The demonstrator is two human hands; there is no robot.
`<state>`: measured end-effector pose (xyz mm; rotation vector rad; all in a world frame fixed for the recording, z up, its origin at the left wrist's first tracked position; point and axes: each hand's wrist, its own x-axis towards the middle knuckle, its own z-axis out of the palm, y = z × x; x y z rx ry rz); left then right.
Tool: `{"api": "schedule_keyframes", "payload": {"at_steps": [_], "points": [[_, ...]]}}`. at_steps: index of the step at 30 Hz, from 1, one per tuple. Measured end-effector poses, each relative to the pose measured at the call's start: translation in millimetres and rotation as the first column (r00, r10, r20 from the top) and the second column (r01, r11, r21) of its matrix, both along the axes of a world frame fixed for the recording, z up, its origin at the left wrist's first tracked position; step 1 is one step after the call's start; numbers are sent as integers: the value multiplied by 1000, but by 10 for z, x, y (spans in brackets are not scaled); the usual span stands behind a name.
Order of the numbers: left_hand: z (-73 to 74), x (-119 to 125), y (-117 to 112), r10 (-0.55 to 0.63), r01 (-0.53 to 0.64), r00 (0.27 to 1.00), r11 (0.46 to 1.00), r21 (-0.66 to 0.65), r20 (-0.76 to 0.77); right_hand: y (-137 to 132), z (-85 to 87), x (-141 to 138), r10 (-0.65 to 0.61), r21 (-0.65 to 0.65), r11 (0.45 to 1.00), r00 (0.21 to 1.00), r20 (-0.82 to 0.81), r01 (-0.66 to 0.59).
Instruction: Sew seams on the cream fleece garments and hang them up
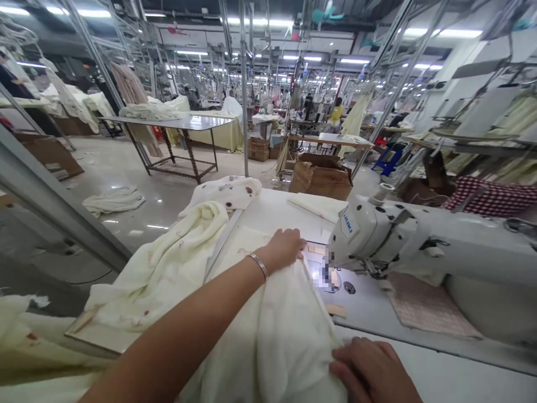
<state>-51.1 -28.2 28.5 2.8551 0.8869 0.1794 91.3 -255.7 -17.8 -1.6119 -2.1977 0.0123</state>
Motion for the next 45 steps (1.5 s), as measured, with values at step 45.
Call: {"api": "schedule_keyframes", "payload": {"at_steps": [45], "points": [[516, -1076, -2003, -253, 287, 945, 945, -156, 205, -489, 341, 347, -193, -447, 885, 771, -607, -130]]}}
